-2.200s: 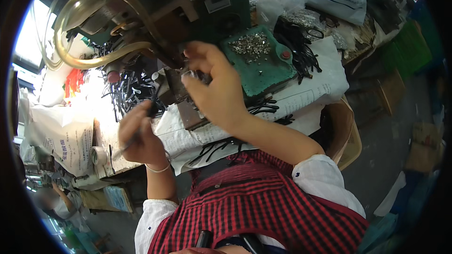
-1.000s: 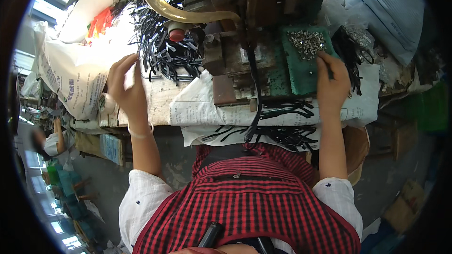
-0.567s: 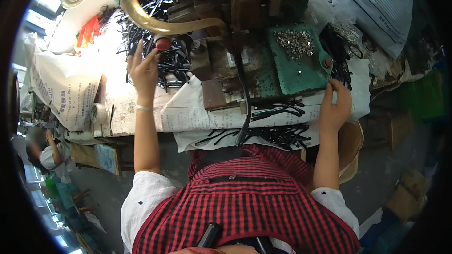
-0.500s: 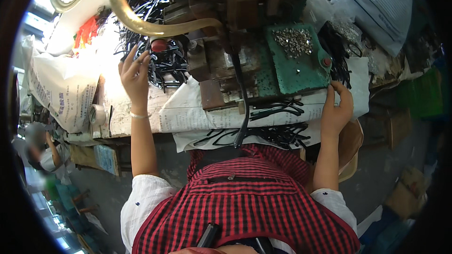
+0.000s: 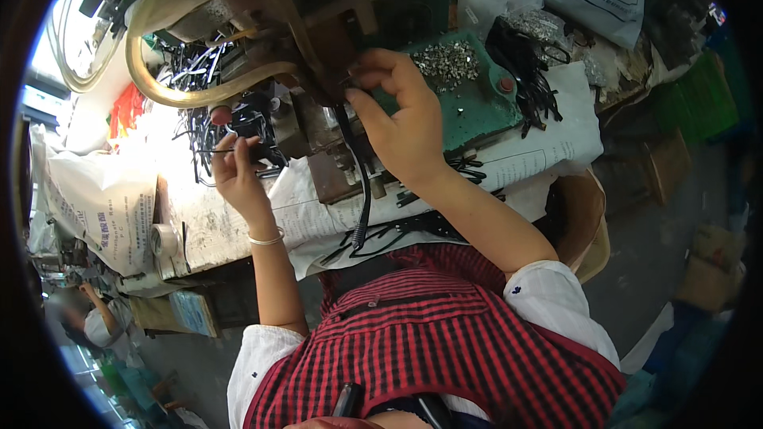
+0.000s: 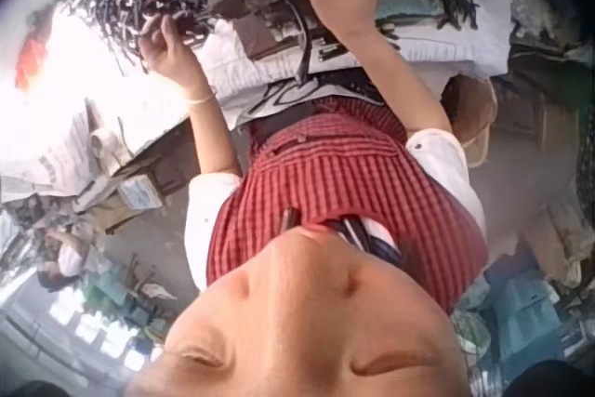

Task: The person repeatedly picks up small black plastic hair clips and metal pins, inserts them into a press machine, and operates the lever to attach the pins. Finished clips are placed on a green tray while excess clips remain on the table.

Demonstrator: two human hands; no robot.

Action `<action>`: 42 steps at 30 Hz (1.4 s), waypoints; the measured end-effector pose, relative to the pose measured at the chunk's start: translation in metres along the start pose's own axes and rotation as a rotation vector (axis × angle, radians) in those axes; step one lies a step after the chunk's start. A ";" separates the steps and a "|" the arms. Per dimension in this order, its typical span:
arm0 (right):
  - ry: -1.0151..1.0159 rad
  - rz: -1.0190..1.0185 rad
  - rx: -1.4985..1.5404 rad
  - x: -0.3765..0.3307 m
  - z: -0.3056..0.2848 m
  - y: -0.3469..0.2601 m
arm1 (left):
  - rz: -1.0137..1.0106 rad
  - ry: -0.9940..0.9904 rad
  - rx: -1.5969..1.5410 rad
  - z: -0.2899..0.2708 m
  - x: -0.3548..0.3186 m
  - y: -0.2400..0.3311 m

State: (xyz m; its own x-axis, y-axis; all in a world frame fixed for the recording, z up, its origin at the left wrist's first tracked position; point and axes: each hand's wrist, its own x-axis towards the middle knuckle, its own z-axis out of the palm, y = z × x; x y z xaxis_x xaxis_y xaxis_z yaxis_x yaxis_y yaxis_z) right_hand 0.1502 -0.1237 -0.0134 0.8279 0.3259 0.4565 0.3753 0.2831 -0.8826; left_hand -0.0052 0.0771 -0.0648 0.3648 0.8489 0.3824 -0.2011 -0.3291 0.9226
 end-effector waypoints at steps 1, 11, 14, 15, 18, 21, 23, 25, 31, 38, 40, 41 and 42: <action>-0.017 0.003 0.015 0.001 0.000 0.001 | 0.056 -0.011 -0.008 0.006 0.000 0.018; -0.225 0.103 0.064 -0.014 -0.007 -0.052 | 0.976 -0.444 0.407 0.053 -0.034 0.116; -0.299 0.113 0.018 0.002 -0.035 -0.045 | 1.066 -0.528 0.423 0.075 -0.042 0.106; -0.248 0.083 -0.102 0.010 -0.053 -0.030 | 1.131 -0.504 0.428 0.082 -0.040 0.098; 0.155 0.068 -0.384 0.020 -0.112 0.036 | 1.199 -0.476 0.340 0.092 -0.034 0.084; 0.005 0.148 -0.718 -0.004 -0.136 0.044 | 1.220 -0.463 0.355 0.090 -0.035 0.082; -0.167 0.147 -0.806 -0.019 -0.138 0.039 | 1.262 -0.405 0.317 0.094 -0.032 0.076; -0.173 0.031 -0.944 -0.019 -0.133 0.036 | 1.243 -0.419 0.329 0.093 -0.033 0.077; -0.210 -0.021 -1.049 -0.011 -0.125 0.031 | 0.918 -0.549 0.382 0.075 -0.056 0.093; -0.325 -0.180 -1.204 -0.006 -0.119 0.041 | 0.769 -0.455 0.521 0.002 -0.085 0.062; -0.240 -0.112 -1.146 -0.013 -0.119 0.044 | 0.845 -0.275 0.717 -0.028 -0.062 0.069; -0.164 -0.036 -1.066 -0.018 -0.119 0.044 | 0.860 -0.063 0.803 -0.041 -0.045 0.069; -0.095 0.035 -0.989 -0.019 -0.120 0.044 | 0.656 0.130 0.623 -0.052 -0.033 0.071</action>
State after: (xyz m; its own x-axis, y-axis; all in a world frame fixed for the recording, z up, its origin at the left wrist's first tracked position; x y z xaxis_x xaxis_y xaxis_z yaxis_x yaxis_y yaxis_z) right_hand 0.2012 -0.2257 -0.0741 0.8242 0.4032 0.3977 0.5663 -0.5931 -0.5723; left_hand -0.0784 0.0475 -0.0144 0.2375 0.4404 0.8658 0.2092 -0.8936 0.3972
